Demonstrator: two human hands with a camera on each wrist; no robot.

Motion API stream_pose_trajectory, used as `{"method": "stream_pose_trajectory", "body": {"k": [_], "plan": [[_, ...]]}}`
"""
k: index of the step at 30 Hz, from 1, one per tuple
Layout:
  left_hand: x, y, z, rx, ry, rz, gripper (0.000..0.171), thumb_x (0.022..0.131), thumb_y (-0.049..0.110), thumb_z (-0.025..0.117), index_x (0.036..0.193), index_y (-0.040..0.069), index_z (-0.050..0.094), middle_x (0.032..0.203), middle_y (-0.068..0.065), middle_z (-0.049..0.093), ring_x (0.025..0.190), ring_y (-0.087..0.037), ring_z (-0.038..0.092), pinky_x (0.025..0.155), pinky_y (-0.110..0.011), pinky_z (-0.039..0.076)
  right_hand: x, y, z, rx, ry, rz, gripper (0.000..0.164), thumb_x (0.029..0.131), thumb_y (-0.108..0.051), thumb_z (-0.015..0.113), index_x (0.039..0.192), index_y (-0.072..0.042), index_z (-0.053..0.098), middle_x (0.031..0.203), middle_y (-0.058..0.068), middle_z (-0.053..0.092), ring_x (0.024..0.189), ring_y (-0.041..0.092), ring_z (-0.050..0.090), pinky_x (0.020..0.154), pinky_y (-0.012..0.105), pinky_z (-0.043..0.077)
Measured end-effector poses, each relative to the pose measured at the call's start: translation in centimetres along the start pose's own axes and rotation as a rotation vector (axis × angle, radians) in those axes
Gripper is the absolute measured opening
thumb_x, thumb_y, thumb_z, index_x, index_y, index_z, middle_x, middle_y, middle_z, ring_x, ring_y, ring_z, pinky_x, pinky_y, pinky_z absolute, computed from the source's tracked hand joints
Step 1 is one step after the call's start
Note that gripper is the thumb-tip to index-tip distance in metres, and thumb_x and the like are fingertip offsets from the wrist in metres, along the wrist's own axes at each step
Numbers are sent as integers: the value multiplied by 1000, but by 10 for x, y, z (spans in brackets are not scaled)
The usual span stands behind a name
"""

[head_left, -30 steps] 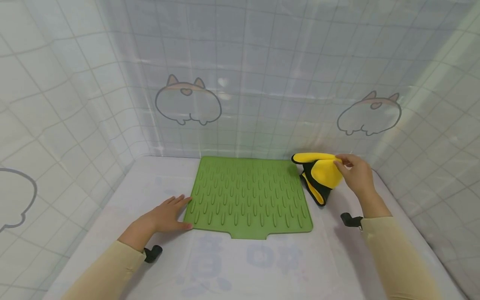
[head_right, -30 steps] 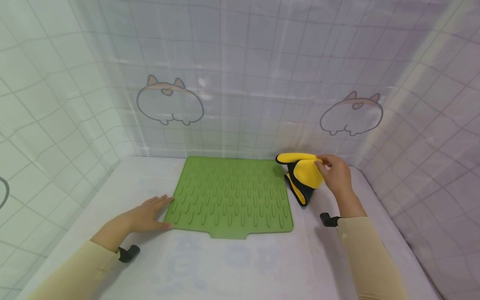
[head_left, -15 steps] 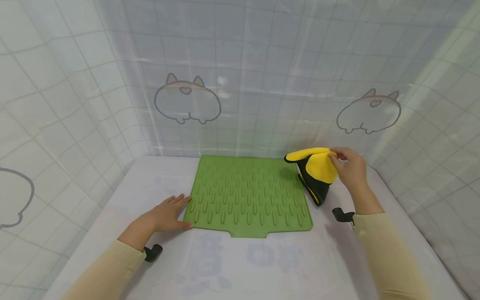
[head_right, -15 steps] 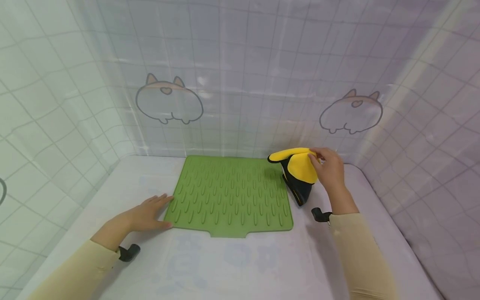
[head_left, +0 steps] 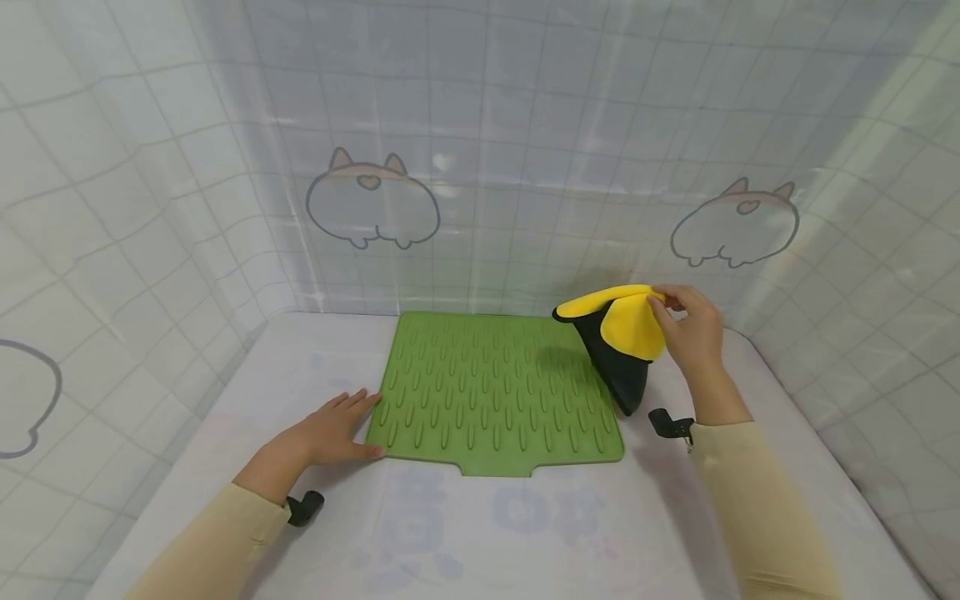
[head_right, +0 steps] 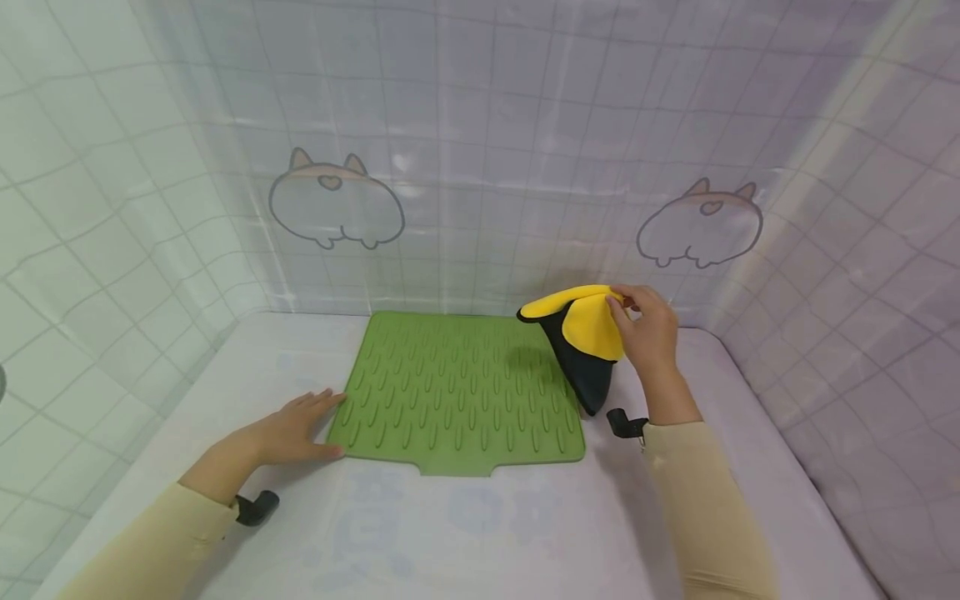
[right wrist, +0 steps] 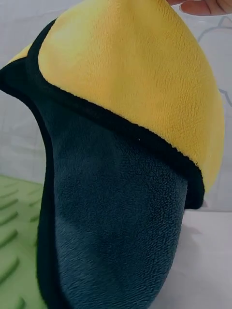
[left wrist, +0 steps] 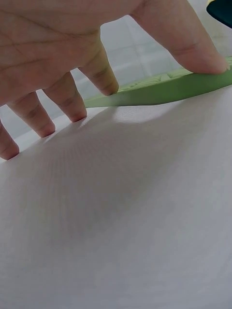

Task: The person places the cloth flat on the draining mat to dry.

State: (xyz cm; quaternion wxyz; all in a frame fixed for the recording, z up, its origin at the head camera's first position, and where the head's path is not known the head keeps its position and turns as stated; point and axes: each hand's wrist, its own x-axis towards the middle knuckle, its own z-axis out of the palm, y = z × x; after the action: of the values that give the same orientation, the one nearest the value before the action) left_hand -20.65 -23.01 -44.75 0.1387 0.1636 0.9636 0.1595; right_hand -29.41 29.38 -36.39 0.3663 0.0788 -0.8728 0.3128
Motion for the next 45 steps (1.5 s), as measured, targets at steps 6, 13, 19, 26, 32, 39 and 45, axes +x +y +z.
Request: {"method": "stream_pose_trajectory", "body": {"k": [6, 13, 19, 26, 32, 39, 45], "plan": [[0, -1, -1, 1, -2, -1, 98, 86, 56, 72, 156, 2, 32, 158, -30, 26, 142, -58, 21, 108, -71, 27, 4, -9, 6, 28, 51, -24, 23, 94, -12, 71, 113, 1, 73, 106, 17, 70, 92, 33, 62, 82, 42, 51], [2, -2, 0, 4, 2, 4, 98, 85, 58, 72, 155, 2, 32, 158, -31, 26, 141, -58, 22, 108, -71, 28, 9, -19, 10, 54, 93, -75, 22, 93, -12, 72, 111, 1, 74, 102, 18, 70, 89, 32, 62, 79, 29, 48], [2, -3, 0, 9, 5, 8, 99, 85, 58, 72, 155, 2, 32, 158, -31, 26, 141, -58, 22, 107, -71, 29, 13, -26, 11, 67, 109, -102, 20, 93, -11, 73, 110, 0, 74, 100, 17, 70, 87, 31, 62, 77, 22, 46], [0, 1, -4, -9, 0, 1, 98, 85, 56, 73, 155, 2, 32, 158, -31, 26, 142, -58, 21, 108, -71, 28, 16, -35, 13, 100, 152, -158, 20, 92, -11, 74, 107, 2, 74, 98, 18, 70, 85, 32, 62, 77, 22, 45], [-2, 4, -6, -14, -1, 3, 97, 85, 54, 74, 155, 0, 32, 157, -32, 26, 141, -59, 22, 107, -71, 28, 16, -45, 17, 147, 163, -204, 20, 90, -8, 75, 107, 3, 75, 98, 19, 70, 85, 31, 62, 78, 20, 45], [-3, 1, -6, -5, -8, 1, 98, 85, 56, 73, 155, 0, 31, 158, -32, 25, 141, -59, 21, 107, -71, 28, 21, -62, 22, 205, 179, -262, 19, 89, -6, 76, 106, 2, 75, 97, 18, 71, 84, 31, 61, 78, 24, 47], [-2, -1, -4, -2, -2, 1, 99, 85, 57, 73, 155, 1, 31, 158, -31, 25, 141, -58, 21, 107, -71, 28, 26, -75, 28, 229, 169, -343, 19, 89, -6, 76, 106, 3, 75, 97, 19, 71, 84, 31, 62, 80, 22, 48]]}}
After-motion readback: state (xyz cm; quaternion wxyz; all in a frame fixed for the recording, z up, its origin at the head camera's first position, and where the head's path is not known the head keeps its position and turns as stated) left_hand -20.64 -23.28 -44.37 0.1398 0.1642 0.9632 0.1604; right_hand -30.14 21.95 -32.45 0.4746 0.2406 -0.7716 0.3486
